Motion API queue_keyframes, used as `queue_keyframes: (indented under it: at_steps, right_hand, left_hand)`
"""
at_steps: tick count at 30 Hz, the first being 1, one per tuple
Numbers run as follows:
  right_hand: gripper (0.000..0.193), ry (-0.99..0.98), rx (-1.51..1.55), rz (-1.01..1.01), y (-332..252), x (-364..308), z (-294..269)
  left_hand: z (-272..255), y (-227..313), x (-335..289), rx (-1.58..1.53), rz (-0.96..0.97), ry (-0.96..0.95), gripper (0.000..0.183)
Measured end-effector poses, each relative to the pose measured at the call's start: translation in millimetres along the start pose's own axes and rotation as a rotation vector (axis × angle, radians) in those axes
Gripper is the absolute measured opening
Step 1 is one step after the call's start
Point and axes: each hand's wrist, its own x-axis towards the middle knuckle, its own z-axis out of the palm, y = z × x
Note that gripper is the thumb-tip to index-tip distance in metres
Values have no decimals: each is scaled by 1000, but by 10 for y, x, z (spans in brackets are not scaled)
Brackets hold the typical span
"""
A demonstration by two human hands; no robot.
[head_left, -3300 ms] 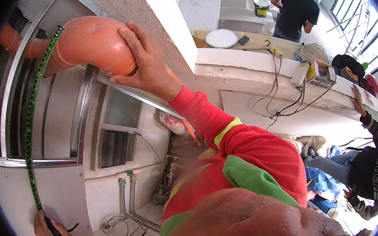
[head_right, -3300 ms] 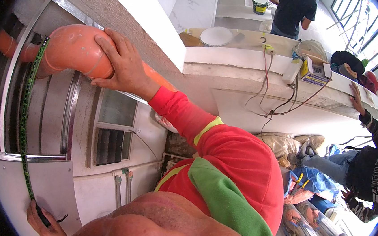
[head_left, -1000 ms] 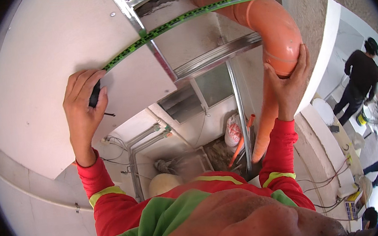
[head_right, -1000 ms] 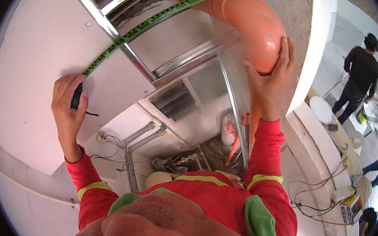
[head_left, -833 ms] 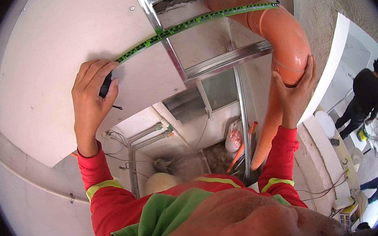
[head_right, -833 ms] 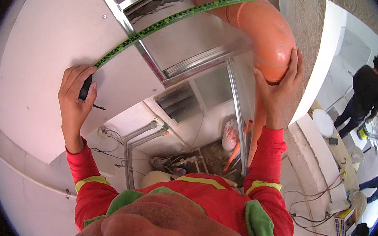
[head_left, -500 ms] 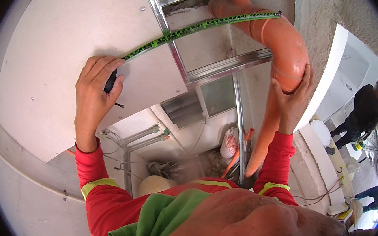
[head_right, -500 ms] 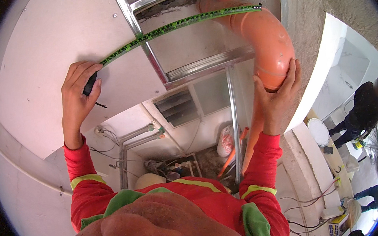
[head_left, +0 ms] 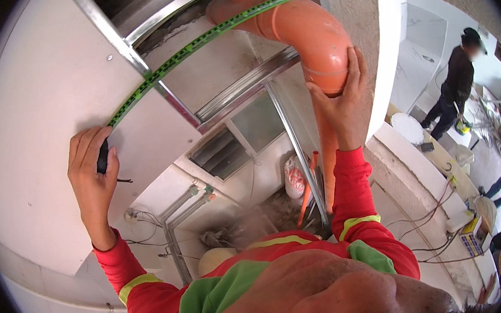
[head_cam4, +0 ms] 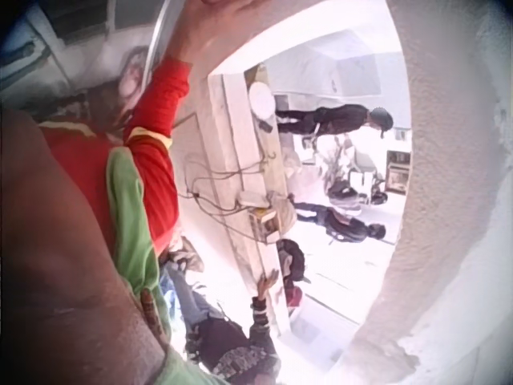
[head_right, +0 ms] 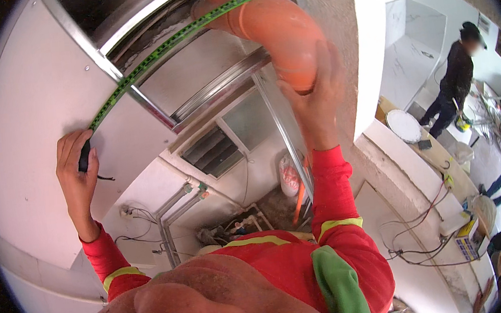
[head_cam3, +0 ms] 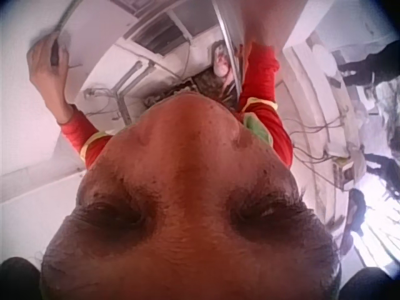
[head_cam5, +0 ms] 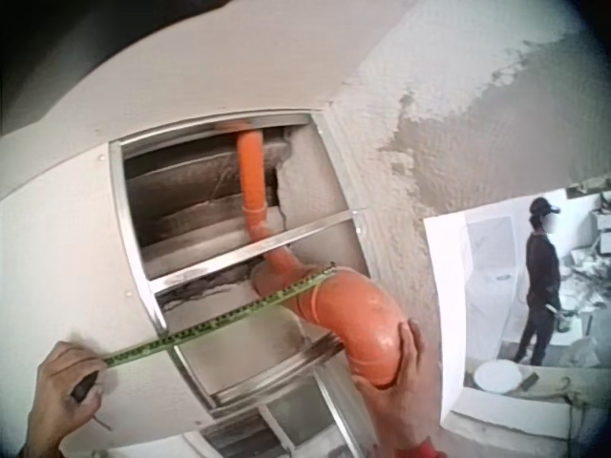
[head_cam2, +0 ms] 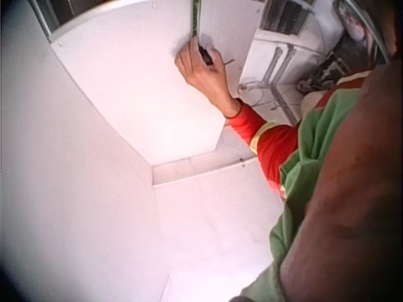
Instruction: The person measures a curved ceiling area around a pipe using a flexible tape measure, then picks up a large drywall sheet and marks it with a pencil. The person handles the drywall and tape measure by hand to prepare for cutting.
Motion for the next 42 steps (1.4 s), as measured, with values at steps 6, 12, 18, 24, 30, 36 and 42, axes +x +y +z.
queue_keyframes:
  at_steps: [6,12,18,24,30,36,42]
  right_hand:
    - [104,-10,82,24,13,-13,-20]
    - [106,23,-2,-46,176,-4,52]
    - [104,38,66,-44,163,-19,47]
    - [106,-6,-74,-30,34,-20,-12]
    - [107,21,-76,-79,97,-13,49]
    - [105,18,-111,-97,129,-36,54]
    - [103,-6,-152,-71,32,-11,13]
  left_hand:
    - [12,-18,-16,-3,-5,-12,33]
    - [4,-18,-2,6,-1,-24,33]
    - [-36,9,33,6,34,-15,33]
    - [-61,-4,25,52,8,-1,32]
    - [-13,-10,13,147,38,29,31]
    - [-19,-5,-14,151,17,10,34]
    - [1,-12,-22,188,36,40,32]
